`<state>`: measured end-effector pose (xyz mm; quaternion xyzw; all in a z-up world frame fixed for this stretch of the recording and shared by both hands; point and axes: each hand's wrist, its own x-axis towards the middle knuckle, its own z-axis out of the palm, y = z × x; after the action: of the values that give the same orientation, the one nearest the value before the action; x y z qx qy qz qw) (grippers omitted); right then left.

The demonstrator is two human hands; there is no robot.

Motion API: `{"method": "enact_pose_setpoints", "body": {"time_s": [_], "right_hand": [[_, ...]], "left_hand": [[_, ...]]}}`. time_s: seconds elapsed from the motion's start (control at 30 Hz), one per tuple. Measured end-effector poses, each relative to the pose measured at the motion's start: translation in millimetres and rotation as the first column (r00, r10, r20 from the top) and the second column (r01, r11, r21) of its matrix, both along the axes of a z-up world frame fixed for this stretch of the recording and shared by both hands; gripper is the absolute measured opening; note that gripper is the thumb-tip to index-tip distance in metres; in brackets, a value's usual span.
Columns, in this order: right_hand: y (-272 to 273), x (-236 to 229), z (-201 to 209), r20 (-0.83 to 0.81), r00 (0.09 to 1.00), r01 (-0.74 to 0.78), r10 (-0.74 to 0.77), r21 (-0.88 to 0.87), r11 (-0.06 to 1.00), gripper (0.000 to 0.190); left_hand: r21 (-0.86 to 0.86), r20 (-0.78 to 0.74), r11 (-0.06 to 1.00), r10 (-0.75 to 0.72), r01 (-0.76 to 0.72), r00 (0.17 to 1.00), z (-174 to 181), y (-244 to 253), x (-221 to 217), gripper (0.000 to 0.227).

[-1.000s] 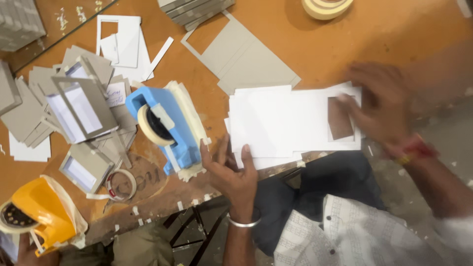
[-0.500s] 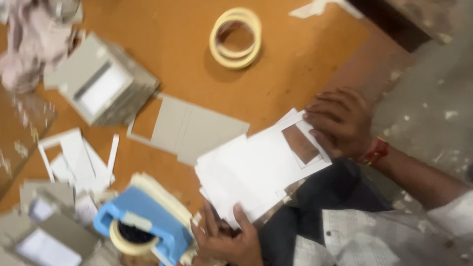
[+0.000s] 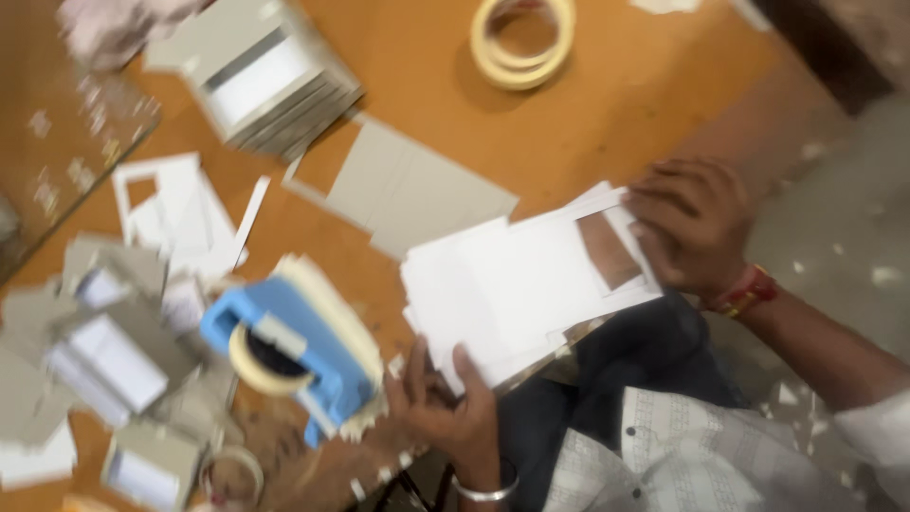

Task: The person assembles small rectangular frames by applying adhesive tape to the edges of white and gray cardboard pieces and pressing them together. The person repeatedly picks up pieces, applies tape, and stacks the assembled frames on the table.

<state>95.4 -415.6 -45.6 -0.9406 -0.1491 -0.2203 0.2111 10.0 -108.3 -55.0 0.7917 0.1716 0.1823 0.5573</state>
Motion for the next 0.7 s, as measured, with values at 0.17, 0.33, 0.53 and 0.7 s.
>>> {"method": "enact_pose_setpoints", "body": {"time_s": [0.17,0.33,0.53,0.7], "right_hand": [[0.8,2.5,4.8,-0.023,0.999,-0.038,0.038,-0.024,0.999,0.029],[3.7,-1.0,25.3,-0.177,0.982,-0.096,0.072,-0.136,0.986,0.057],[3.9,5.1,33.8,-0.177,0.98,-0.121,0.095,-0.144,0.982,0.054],[5.4,6.1,37.9,-0.157,0.984,-0.109,0.087,-0.134,0.985,0.054]], "left_hand": [[0.318,0.193,0.946,0.004,-0.067,0.981,8.6,-0.6,4.9,0.072],[0.313,0.174,0.939,0.092,-0.143,0.98,15.5,-10.1,-3.2,0.069],[0.436,0.187,0.876,0.137,-0.207,0.973,4.1,-21.7,-15.8,0.067],[0.504,0.388,0.817,0.077,-0.282,0.918,9.2,-35.6,-12.5,0.064]]}}
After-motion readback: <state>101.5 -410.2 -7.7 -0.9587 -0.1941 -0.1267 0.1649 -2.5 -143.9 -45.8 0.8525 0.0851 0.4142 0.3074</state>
